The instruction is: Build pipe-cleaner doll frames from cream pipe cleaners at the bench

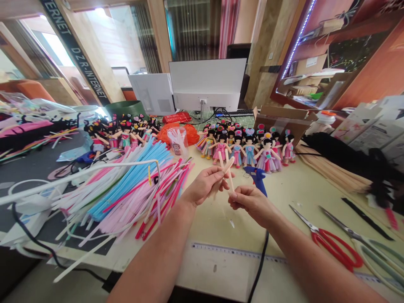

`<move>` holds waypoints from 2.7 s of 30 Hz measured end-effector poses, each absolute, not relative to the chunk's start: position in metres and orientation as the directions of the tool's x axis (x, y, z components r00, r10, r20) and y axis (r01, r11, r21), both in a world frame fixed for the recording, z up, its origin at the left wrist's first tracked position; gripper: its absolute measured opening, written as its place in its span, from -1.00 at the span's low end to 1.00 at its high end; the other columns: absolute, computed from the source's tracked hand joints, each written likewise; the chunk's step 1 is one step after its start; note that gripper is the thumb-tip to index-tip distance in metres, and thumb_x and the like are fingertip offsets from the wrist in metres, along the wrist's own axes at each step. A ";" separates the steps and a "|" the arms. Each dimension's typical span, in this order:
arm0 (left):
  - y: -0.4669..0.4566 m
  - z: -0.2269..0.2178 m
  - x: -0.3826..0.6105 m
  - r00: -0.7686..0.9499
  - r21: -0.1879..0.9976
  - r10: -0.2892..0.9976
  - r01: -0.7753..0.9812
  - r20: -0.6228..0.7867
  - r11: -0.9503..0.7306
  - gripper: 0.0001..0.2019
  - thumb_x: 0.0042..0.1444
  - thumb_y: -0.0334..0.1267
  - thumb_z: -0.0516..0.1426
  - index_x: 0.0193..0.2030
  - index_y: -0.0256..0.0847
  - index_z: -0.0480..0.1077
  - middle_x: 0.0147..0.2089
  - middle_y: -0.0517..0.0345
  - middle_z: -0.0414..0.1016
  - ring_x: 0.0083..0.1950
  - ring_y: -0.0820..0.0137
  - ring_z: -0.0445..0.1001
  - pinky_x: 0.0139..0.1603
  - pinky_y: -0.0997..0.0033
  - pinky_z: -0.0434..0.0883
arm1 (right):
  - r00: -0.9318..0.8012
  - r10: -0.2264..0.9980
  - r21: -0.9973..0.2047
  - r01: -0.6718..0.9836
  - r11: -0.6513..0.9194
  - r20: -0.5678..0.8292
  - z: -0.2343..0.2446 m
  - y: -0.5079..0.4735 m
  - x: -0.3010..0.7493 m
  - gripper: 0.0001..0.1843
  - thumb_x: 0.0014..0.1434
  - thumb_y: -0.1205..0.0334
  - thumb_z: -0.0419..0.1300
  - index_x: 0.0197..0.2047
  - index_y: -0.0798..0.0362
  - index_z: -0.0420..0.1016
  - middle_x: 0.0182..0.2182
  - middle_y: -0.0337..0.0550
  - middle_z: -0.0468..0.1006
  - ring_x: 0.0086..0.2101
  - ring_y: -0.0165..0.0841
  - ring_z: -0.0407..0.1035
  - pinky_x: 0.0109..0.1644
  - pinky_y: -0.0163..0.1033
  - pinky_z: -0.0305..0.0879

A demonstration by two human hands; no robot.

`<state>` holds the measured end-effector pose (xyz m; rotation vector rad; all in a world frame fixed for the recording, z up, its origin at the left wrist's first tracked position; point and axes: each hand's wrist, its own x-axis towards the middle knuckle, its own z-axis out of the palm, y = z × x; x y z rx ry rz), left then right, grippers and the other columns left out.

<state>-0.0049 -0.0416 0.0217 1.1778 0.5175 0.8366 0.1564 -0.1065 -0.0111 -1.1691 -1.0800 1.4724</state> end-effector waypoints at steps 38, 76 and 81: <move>-0.038 0.023 -0.008 0.498 0.887 0.859 -0.442 0.118 0.134 -0.78 -0.01 -0.15 0.26 -0.39 -0.30 0.46 -0.22 0.04 0.54 -0.46 0.56 0.40 -0.46 0.53 0.27 | 0.003 0.978 -0.950 -0.238 -0.200 -0.207 -0.013 -0.105 0.153 -0.62 -0.32 0.02 0.51 -0.54 0.10 0.53 -0.51 -0.13 0.60 -0.46 -0.39 0.45 -0.30 -0.25 0.38; -0.038 0.021 -0.007 0.484 0.868 0.864 -0.479 0.139 0.129 -0.76 -0.02 -0.14 0.28 -0.39 -0.31 0.48 -0.38 0.17 0.45 -0.47 0.57 0.39 -0.45 0.53 0.27 | -0.008 0.984 -0.965 -0.194 -0.175 -0.177 -0.016 -0.105 0.153 -0.63 -0.25 0.00 0.47 -0.54 0.09 0.49 -0.53 -0.16 0.58 -0.47 -0.40 0.42 -0.27 -0.24 0.35; -0.037 0.020 -0.007 0.478 0.862 0.866 -0.491 0.148 0.123 -0.76 -0.03 -0.13 0.29 -0.39 -0.31 0.47 -0.38 0.18 0.44 -0.47 0.58 0.38 -0.44 0.53 0.28 | -0.018 0.978 -0.948 -0.242 -0.206 -0.208 -0.017 -0.105 0.152 -0.63 -0.25 0.05 0.49 -0.53 0.09 0.46 -0.52 -0.17 0.58 -0.47 -0.42 0.43 -0.30 -0.28 0.35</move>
